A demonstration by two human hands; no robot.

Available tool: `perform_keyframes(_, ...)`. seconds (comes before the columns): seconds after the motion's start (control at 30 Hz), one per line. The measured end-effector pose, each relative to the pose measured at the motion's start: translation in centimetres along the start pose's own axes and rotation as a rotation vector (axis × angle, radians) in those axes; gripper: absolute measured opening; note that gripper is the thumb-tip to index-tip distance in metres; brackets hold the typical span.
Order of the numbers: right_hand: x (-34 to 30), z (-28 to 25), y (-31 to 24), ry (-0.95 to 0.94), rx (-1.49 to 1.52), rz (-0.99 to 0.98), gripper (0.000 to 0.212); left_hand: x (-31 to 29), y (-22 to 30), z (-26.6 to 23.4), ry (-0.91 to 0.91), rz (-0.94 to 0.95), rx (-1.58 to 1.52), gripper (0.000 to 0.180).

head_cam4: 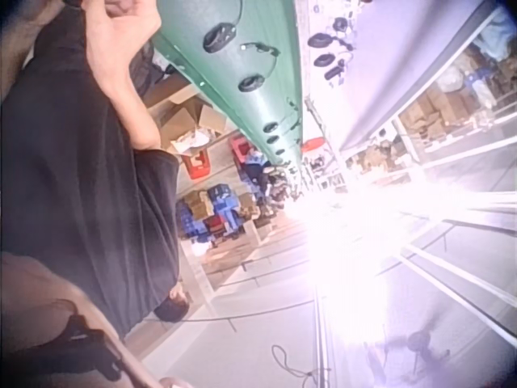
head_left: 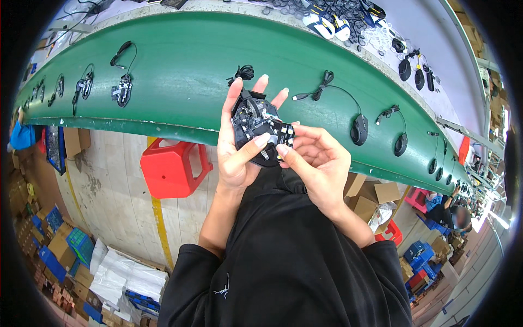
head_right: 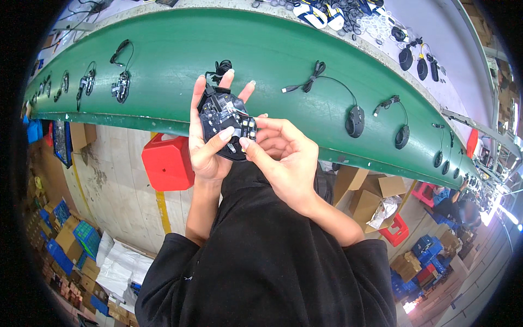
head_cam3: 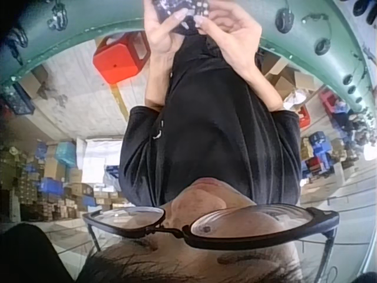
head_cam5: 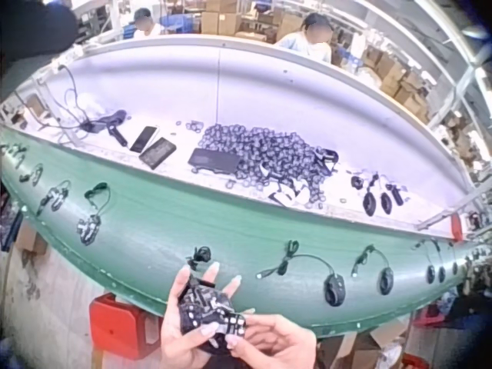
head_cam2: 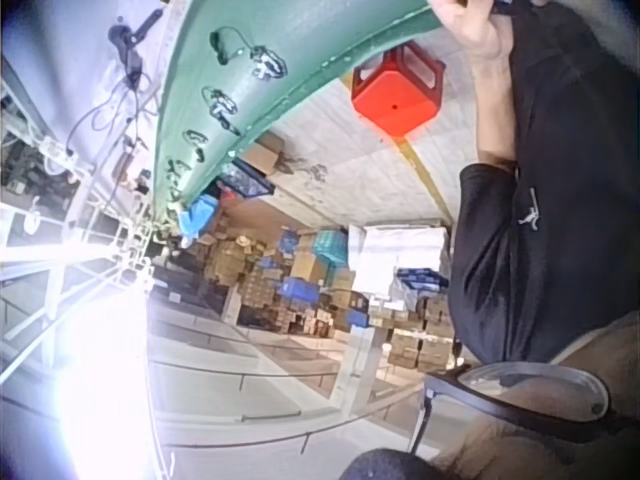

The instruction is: The person assembles computer mice by taking mouse bases from a conveyor belt, retrieving top shells from a cardboard box, fitting the shells onto the bases by hand, and placing the assembled mice back onto the conveyor belt.

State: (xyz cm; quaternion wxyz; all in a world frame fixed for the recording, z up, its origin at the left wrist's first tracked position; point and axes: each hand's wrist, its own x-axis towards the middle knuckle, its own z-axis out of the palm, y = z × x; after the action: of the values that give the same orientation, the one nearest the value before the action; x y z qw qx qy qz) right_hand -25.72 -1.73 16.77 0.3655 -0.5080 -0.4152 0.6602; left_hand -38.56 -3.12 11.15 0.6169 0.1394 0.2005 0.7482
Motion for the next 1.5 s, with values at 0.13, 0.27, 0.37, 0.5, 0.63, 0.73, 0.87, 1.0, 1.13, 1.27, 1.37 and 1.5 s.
perform_keyframes(0.13, -0.3, 0.2, -0.3, -0.021, -0.027, -0.036, 0.031, 0.2, 0.2, 0.3, -0.011, 0.015, -0.010, 0.082)
perform_keyframes(0.27, -0.1, 0.0, -0.7, 0.022, -0.191, -0.175, 0.031, 0.1, 0.2, -0.1, -0.029, -0.010, 0.014, 0.082)
perform_keyframes(0.37, 0.7, -0.3, -1.0, 0.040, -0.341, -0.298, 0.030, 0.2, 0.4, -0.4, -0.059, -0.012, 0.092, 0.082)
perform_keyframes(0.5, 1.2, -0.4, -1.0, 0.046, -0.611, -0.483, 0.030, 0.1, 0.5, 0.2, -0.038, -0.044, 0.042, 0.082)
perform_keyframes(0.63, 1.0, -0.3, -1.3, 0.040, -0.483, -0.314, 0.029, 0.1, 0.8, 0.5, -0.012, -0.072, 0.062, 0.081)
perform_keyframes(0.73, 0.4, 0.1, -1.8, 0.014, -0.375, -0.201, 0.028, 0.1, 1.0, 0.3, -0.022, -0.073, 0.091, 0.080)
perform_keyframes(0.87, 0.2, 0.6, -1.3, 0.000, -0.405, -0.292, 0.031, -0.1, 1.3, 0.2, -0.040, -0.057, 0.069, 0.077)
perform_keyframes(1.0, 0.0, 1.1, -1.1, 0.005, -0.455, -0.389, 0.031, 0.1, 1.5, 0.3, -0.039, -0.034, 0.103, 0.077)
perform_keyframes(1.13, -0.2, 1.5, -1.1, -0.008, -0.500, -0.459, 0.031, 0.1, 1.6, 0.5, -0.053, -0.009, 0.119, 0.076)
perform_keyframes(1.27, -0.1, 1.6, -1.1, 0.006, -0.516, -0.504, 0.031, 0.1, 2.1, 0.7, -0.035, -0.002, 0.142, 0.075)
perform_keyframes(1.37, -0.1, 1.8, -1.1, 0.000, -0.501, -0.492, 0.031, 0.2, 2.3, 0.7, -0.040, -0.009, 0.149, 0.074)
perform_keyframes(1.5, -0.1, 1.9, -1.0, 0.000, -0.487, -0.488, 0.031, 0.2, 2.6, 0.8, -0.037, 0.004, 0.166, 0.074)
